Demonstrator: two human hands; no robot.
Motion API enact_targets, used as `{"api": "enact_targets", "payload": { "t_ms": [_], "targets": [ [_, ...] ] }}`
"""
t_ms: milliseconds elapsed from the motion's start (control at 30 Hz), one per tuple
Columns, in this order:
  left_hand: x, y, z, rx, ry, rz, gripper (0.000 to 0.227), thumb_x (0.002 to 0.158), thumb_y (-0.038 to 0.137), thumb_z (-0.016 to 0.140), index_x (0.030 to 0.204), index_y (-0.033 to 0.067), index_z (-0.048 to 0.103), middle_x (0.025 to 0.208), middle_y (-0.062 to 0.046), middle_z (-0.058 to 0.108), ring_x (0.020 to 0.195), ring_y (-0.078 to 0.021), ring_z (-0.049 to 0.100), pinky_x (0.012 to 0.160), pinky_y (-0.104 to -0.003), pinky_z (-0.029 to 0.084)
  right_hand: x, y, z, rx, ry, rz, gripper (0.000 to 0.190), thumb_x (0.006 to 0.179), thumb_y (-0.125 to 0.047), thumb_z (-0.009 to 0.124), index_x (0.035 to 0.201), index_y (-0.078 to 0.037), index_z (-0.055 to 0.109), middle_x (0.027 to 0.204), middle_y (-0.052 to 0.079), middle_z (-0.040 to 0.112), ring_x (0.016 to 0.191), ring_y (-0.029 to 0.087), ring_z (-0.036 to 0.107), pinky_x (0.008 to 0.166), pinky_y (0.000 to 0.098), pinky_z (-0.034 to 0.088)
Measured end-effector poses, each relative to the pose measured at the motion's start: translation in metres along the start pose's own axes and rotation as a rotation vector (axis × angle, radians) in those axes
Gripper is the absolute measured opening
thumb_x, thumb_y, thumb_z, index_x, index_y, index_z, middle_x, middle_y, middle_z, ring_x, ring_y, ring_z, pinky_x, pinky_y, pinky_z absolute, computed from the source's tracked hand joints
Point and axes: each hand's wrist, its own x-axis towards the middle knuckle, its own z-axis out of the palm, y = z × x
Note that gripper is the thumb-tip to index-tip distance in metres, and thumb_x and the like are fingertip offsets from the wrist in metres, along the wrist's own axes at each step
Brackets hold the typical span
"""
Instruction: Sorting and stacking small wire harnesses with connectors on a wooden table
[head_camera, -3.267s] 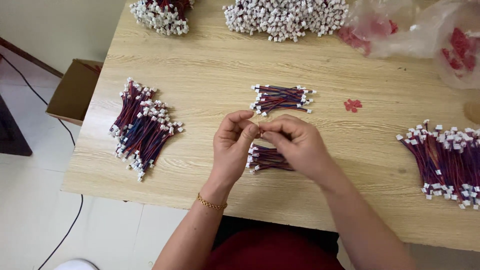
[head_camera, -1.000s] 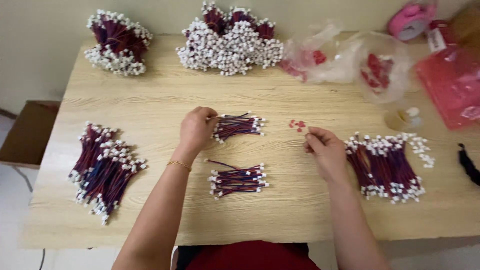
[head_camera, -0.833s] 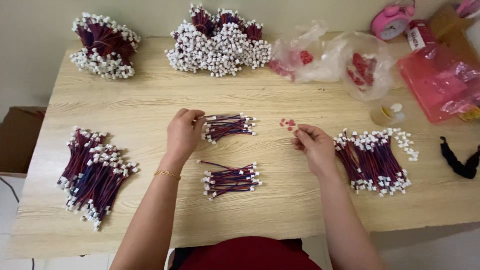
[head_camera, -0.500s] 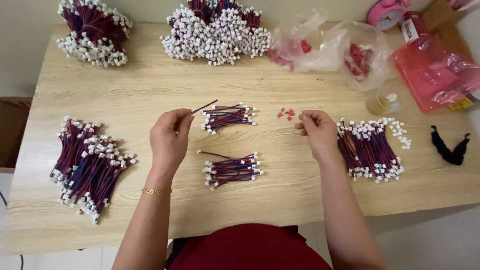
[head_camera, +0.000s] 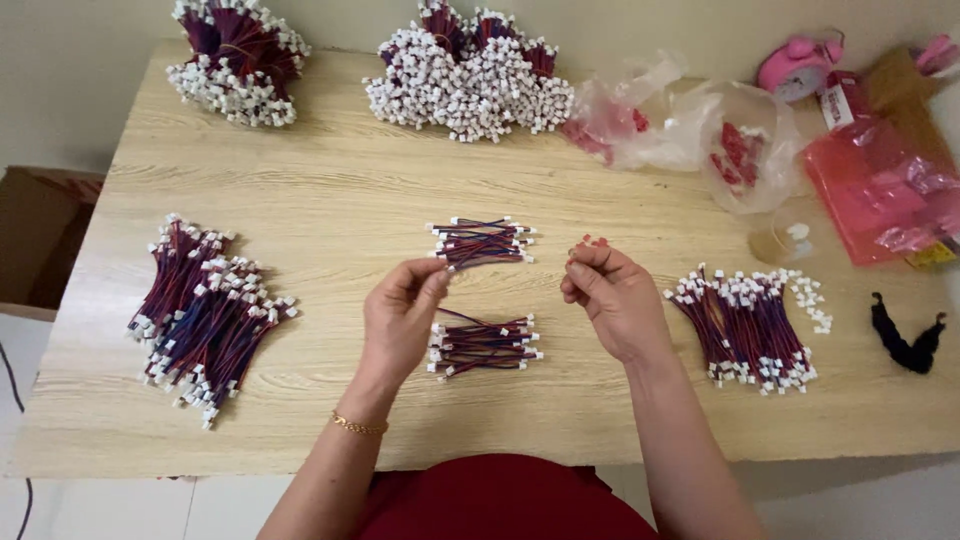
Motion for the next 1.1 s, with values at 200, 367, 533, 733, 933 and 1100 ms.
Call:
{"api": "enact_targets", "payload": {
  "t_ms": [200, 367, 533, 733, 933, 1100],
  "targets": [
    [-0.010, -0.004, 0.010, -0.051, -0.028, -0.097, 0.017, 0.088, 0.007, 0.070, 0.104, 0.0025, 0.071, 0.081, -0.008, 0.070, 0.073, -0.0109, 0.060, 0.069, -0.026, 0.055, -0.014, -0.020, 0.046, 0.059, -0.130, -0.001, 0.012, 0.087, 0.006, 0.063, 0.098, 0.001, 0.065, 0.087, 0.016, 0.068, 0.071, 0.023, 0.069, 0.062, 0.0299, 0.059],
    [-0.004, -0.011, 0.011, -0.111, -0.011, -0.174, 0.020, 0.086, 0.006, 0.072, 0.105, 0.0017, 0.070, 0.083, -0.009, 0.070, 0.074, -0.0119, 0.063, 0.070, -0.026, 0.057, -0.017, -0.001, 0.058, 0.050, -0.198, 0.040, 0.014, 0.085, 0.008, 0.063, 0.098, 0.004, 0.064, 0.083, 0.018, 0.067, 0.068, 0.023, 0.068, 0.061, 0.0303, 0.058],
    [-0.007, -0.012, 0.013, -0.221, -0.006, -0.272, 0.019, 0.089, 0.006, 0.068, 0.108, 0.0011, 0.069, 0.088, -0.012, 0.072, 0.077, -0.0135, 0.068, 0.073, -0.026, 0.059, -0.027, -0.005, 0.076, -0.184, -0.215, 0.042, 0.020, 0.084, 0.003, 0.068, 0.104, 0.006, 0.065, 0.085, 0.011, 0.066, 0.072, 0.015, 0.066, 0.067, 0.0283, 0.057],
    [-0.006, -0.025, 0.016, -0.289, -0.044, -0.311, 0.019, 0.091, 0.005, 0.064, 0.109, 0.0003, 0.067, 0.090, -0.011, 0.070, 0.080, -0.0143, 0.069, 0.075, -0.027, 0.060, -0.031, -0.013, 0.083, -0.337, -0.210, -0.080, 0.024, 0.082, 0.001, 0.073, 0.105, 0.004, 0.066, 0.080, 0.011, 0.066, 0.069, 0.013, 0.065, 0.066, 0.0277, 0.058],
    [-0.004, -0.010, 0.017, -0.291, -0.079, -0.279, 0.030, 0.089, 0.004, 0.067, 0.118, 0.0022, 0.062, 0.086, -0.009, 0.068, 0.077, -0.0122, 0.066, 0.073, -0.024, 0.058, -0.026, -0.038, 0.097, -0.918, -0.270, -0.599, 0.018, 0.081, -0.008, 0.076, 0.098, -0.014, 0.074, 0.090, 0.002, 0.071, 0.086, 0.022, 0.067, 0.084, 0.0359, 0.047],
    [-0.005, -0.006, 0.015, -0.336, -0.111, -0.268, 0.033, 0.087, 0.003, 0.071, 0.119, 0.0023, 0.061, 0.082, -0.009, 0.067, 0.073, -0.0114, 0.065, 0.071, -0.025, 0.057, -0.020, -0.031, 0.093, -1.033, -0.328, -0.658, 0.013, 0.083, -0.012, 0.074, 0.095, -0.018, 0.072, 0.087, -0.001, 0.070, 0.085, 0.022, 0.066, 0.085, 0.0376, 0.043]
  ]
}}
